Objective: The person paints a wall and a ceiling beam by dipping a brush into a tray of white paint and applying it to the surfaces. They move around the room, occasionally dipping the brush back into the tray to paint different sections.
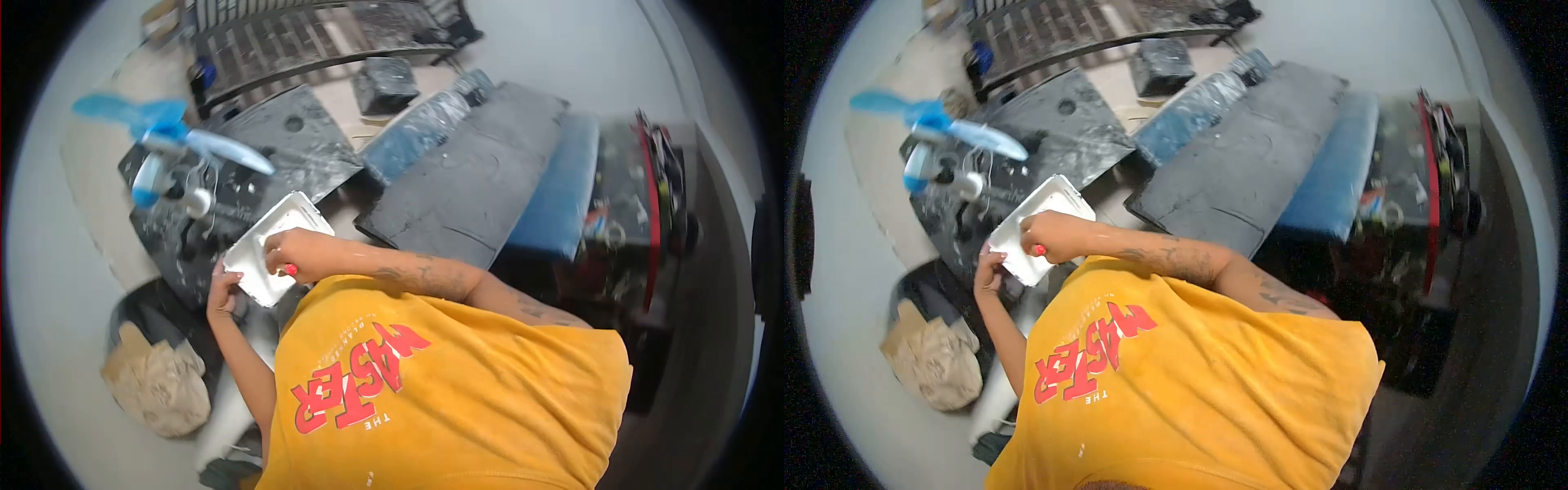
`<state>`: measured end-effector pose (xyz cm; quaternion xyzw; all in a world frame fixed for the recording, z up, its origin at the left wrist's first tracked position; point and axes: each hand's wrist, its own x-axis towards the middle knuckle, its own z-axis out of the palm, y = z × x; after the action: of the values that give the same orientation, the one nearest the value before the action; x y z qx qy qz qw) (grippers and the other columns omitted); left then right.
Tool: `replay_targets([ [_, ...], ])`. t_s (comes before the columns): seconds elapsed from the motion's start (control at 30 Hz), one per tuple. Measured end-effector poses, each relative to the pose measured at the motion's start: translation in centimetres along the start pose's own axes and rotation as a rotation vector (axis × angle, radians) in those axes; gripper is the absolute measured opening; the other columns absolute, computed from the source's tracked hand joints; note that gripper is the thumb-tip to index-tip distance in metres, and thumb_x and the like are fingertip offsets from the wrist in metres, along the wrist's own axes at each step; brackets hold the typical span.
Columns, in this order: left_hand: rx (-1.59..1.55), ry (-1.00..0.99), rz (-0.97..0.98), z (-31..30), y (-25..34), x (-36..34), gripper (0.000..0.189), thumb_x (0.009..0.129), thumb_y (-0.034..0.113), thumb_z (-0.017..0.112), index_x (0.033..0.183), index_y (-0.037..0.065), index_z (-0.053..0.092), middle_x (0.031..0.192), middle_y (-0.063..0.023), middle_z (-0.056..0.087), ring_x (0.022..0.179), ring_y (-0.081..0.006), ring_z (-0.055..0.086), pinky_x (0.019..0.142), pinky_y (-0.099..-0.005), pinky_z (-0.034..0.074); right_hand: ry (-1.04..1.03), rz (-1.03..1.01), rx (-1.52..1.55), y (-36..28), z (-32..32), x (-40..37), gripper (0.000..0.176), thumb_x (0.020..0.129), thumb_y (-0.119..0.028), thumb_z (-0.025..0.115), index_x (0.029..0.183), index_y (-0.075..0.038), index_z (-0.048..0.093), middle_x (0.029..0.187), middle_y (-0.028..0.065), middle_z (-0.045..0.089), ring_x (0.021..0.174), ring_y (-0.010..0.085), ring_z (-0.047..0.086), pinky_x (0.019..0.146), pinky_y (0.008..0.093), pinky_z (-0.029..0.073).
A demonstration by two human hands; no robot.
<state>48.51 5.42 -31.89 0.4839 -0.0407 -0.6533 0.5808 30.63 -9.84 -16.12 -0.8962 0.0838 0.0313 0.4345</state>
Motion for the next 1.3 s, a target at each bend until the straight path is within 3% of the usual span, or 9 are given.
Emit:
replay_targets([
  [0.13,-0.128,-0.072,-0.192,-2.9,-2.0,1.4,0.051,0.063,0.002,0.055,0.114,0.003,0.051,0.096,-0.0065,0.059,0.088,-0.0198,0.056,0.083,-0.0315,0.045,0.316,0.300,-0.088,-5.5,2.4,-2.1,0.013,0.063,0.000,0.060,0.075,-0.004,0.061,0.086,0.0135,0.060,0.083,0.0295,0.059,0.069,0.0354,0.048],
  [0.17,0.606,-0.167,0.337,-4.5,-2.6,1.2,0.034,0.067,0.000,0.052,0.100,0.005,0.055,0.095,-0.0051,0.056,0.084,-0.0204,0.055,0.075,-0.0317,0.045,0.328,0.289,-0.037,-3.9,4.0,-2.9,0.012,0.064,-0.001,0.061,0.075,-0.004,0.061,0.084,0.0130,0.061,0.081,0.0279,0.060,0.069,0.0349,0.048],
  [0.23,-0.049,-0.176,-0.030,-0.4,-0.5,0.2,0.072,0.062,-0.004,0.047,0.132,0.004,0.032,0.111,-0.0086,0.051,0.089,-0.0163,0.053,0.075,-0.0250,0.046,0.616,0.412,0.098,-5.6,4.6,-4.5,0.010,0.066,-0.003,0.064,0.075,-0.003,0.061,0.078,0.0120,0.063,0.075,0.0248,0.061,0.068,0.0342,0.049],
  [0.37,0.037,-0.307,-0.117,1.8,2.6,-0.8,0.039,0.059,-0.006,0.050,0.096,0.005,0.050,0.069,-0.0004,0.052,0.050,-0.0063,0.043,0.041,-0.0178,0.034,1.112,0.438,-0.113,-11.6,6.8,-5.7,0.013,0.068,-0.011,0.071,0.079,-0.005,0.066,0.079,0.0114,0.063,0.075,0.0244,0.062,0.068,0.0321,0.048],
  [0.43,0.075,-0.216,-0.207,6.9,3.5,5.8,0.043,0.060,-0.007,0.054,0.101,0.004,0.048,0.068,-0.0017,0.053,0.049,-0.0057,0.044,0.040,-0.0178,0.033,1.227,0.470,0.002,-4.3,1.5,-6.2,0.014,0.067,-0.010,0.072,0.078,-0.005,0.067,0.079,0.0110,0.063,0.074,0.0236,0.062,0.067,0.0314,0.048],
  [0.6,0.078,-0.345,-0.225,8.1,2.0,5.5,0.046,0.061,-0.001,0.056,0.105,0.006,0.047,0.071,-0.0031,0.054,0.054,-0.0104,0.048,0.047,-0.0275,0.040,1.457,0.558,-0.139,-7.7,3.0,-6.8,0.015,0.065,-0.006,0.073,0.079,-0.005,0.067,0.079,0.0097,0.062,0.071,0.0222,0.062,0.067,0.0305,0.048],
  [0.77,0.117,-0.334,-0.139,12.1,6.4,6.3,0.041,0.062,0.012,0.056,0.102,0.007,0.050,0.077,-0.0052,0.057,0.073,-0.0218,0.058,0.067,-0.0506,0.051,1.391,0.604,-0.080,-2.8,-0.5,-7.6,0.015,0.069,-0.010,0.071,0.082,-0.005,0.067,0.082,0.0110,0.060,0.078,0.0264,0.061,0.070,0.0325,0.048],
  [1.13,-0.063,-0.219,-0.073,15.7,9.1,15.0,0.024,0.059,0.013,0.051,0.081,0.002,0.051,0.084,-0.0132,0.059,0.082,-0.0320,0.059,0.070,-0.0531,0.050,0.795,0.597,-0.226,2.8,-9.3,-4.2,0.031,0.073,-0.020,0.068,0.101,-0.007,0.063,0.096,0.0167,0.053,0.081,0.0366,0.059,0.072,0.0423,0.048],
  [1.3,-0.021,-0.244,0.003,18.0,8.5,12.2,0.056,0.060,0.015,0.054,0.114,0.009,0.045,0.100,-0.0107,0.056,0.089,-0.0310,0.057,0.074,-0.0553,0.050,0.798,0.625,-0.324,1.6,-8.3,-3.9,0.031,0.072,-0.015,0.067,0.100,-0.004,0.061,0.098,0.0196,0.049,0.082,0.0368,0.059,0.071,0.0435,0.047],
])
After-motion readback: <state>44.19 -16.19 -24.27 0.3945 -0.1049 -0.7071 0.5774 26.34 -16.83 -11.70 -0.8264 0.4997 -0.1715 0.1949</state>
